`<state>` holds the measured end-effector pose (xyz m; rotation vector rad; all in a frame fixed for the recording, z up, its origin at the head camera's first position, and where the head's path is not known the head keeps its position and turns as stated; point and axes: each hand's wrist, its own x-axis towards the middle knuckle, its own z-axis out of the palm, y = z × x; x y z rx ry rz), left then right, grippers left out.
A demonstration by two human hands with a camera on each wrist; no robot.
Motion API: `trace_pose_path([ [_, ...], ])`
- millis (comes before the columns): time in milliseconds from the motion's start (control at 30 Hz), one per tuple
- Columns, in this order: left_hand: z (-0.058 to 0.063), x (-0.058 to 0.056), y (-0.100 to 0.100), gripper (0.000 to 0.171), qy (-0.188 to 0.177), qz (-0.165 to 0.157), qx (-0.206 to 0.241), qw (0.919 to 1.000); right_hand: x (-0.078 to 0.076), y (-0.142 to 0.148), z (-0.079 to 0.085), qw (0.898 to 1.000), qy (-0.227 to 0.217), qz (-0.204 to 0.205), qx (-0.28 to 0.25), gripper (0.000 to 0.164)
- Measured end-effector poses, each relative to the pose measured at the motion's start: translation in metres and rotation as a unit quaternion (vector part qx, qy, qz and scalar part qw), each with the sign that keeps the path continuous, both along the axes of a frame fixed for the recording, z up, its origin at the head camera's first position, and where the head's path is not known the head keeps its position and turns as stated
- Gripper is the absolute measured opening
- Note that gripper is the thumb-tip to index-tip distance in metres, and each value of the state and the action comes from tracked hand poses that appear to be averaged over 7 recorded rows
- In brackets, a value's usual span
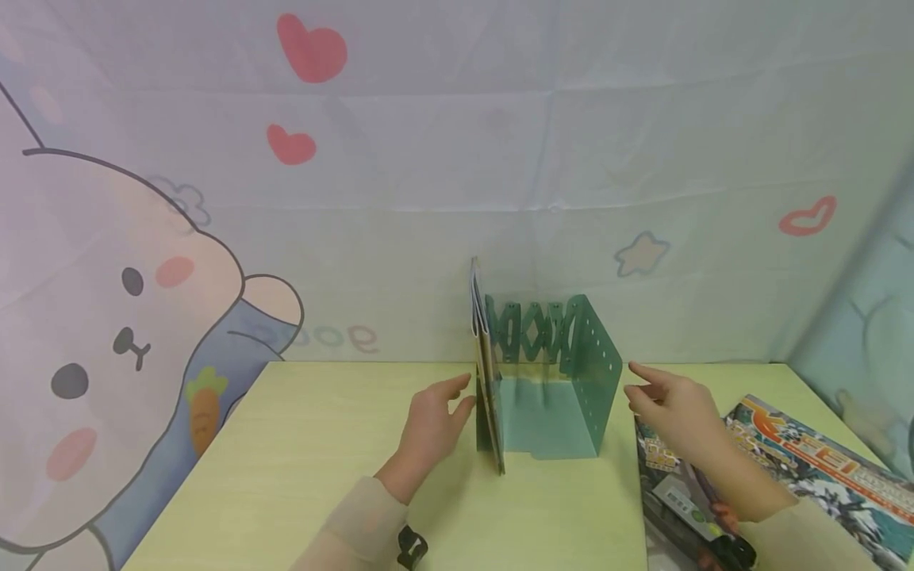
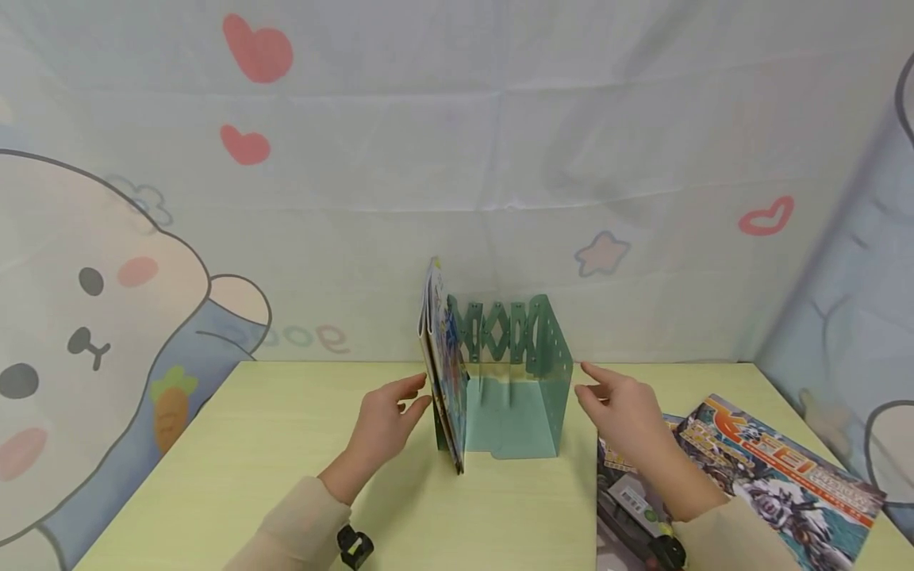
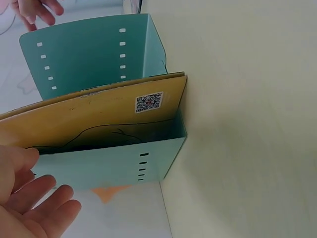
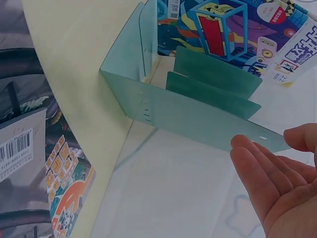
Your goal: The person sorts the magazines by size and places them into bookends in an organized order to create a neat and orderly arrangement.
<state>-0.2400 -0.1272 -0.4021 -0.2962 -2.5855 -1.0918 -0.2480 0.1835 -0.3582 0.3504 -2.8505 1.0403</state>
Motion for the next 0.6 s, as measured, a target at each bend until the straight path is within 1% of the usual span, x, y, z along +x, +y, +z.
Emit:
trace_pose_path([
  [100,0.001,-0.002,0.002,0.034,-0.007,-0.009,0.015,0.9998,0.002,0.003,-0.001,1.000,0.006,-0.010,0.013,0.047],
  [233,0.000,-0.004,0.004,0.032,-0.006,-0.014,0.023,0.9996,0.006,0.008,0.000,0.999,-0.001,-0.015,0.028,0.044],
  [333,-0.001,-0.006,0.005,0.030,-0.004,-0.018,0.026,0.9995,0.009,0.012,0.002,0.999,-0.010,-0.016,0.042,0.044],
  [500,0.001,-0.009,0.007,0.027,-0.008,-0.023,0.032,0.9992,0.012,0.020,0.002,0.998,-0.003,-0.018,0.062,0.040],
  [600,0.002,-0.010,0.008,0.025,-0.005,-0.025,0.031,0.9992,0.012,0.024,0.002,0.997,-0.006,-0.020,0.070,0.040],
])
